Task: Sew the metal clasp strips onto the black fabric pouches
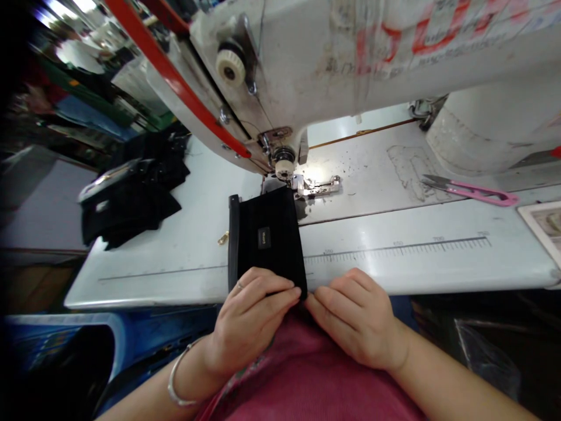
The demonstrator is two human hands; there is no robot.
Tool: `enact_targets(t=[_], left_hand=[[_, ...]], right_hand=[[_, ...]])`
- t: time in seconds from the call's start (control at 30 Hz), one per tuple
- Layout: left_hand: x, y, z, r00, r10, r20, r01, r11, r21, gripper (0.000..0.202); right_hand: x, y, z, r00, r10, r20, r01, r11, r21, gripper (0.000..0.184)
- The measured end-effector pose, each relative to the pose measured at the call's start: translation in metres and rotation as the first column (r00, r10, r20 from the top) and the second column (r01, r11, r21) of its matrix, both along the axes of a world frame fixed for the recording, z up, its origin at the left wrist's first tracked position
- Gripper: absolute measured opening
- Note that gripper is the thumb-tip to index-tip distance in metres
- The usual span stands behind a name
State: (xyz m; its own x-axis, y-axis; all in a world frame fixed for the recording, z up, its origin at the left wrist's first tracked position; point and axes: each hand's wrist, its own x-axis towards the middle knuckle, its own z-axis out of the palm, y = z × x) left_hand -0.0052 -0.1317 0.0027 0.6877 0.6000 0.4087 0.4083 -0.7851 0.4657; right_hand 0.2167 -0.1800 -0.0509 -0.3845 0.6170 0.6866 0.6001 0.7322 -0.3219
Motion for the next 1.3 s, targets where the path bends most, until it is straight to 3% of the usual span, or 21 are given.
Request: enact_targets(t=[0.3, 0.77, 1.03, 1.1, 1.2, 1.3], left_hand=[[0.002, 0.001, 0.001, 0.985, -0.043, -0.166, 0.047, 0.999, 0.017, 0.013], [0.003, 0.005, 0.004, 0.994, -0.048, -0.096, 0.050, 0.999, 0.020, 0.013], [-0.012, -0.003, -0.009, 0.964, -0.127, -0.234, 0.135, 0.991, 0.018, 0.025], [-0.011, -0.004, -0.005, 0.956, -0.134, -0.262, 0.141, 0.990, 0.008, 0.025], [-0.005, 0.001, 0.014, 0.934, -0.150, -0.325, 0.150, 0.988, -0.023, 0.019], [0.000, 0.023, 0.035, 0.956, -0.085, -0.280, 0.079, 0.996, -0.031, 0.017]], right_hand=[[0.000, -0.001, 0.003, 1.000, -0.022, -0.020, 0.022, 0.999, -0.025, 0.032], [-0.001, 0.000, 0.004, 0.998, -0.066, 0.005, 0.066, 0.998, 0.004, 0.029], [-0.002, 0.001, 0.007, 0.999, -0.052, -0.005, 0.052, 0.999, -0.011, 0.023], [0.001, 0.001, 0.008, 0.999, -0.035, 0.037, 0.036, 0.999, -0.019, 0.026], [0.005, 0.004, 0.013, 0.996, 0.029, 0.086, -0.028, 0.999, -0.018, 0.029], [0.006, 0.009, 0.020, 0.992, 0.076, 0.101, -0.074, 0.997, -0.024, 0.030]])
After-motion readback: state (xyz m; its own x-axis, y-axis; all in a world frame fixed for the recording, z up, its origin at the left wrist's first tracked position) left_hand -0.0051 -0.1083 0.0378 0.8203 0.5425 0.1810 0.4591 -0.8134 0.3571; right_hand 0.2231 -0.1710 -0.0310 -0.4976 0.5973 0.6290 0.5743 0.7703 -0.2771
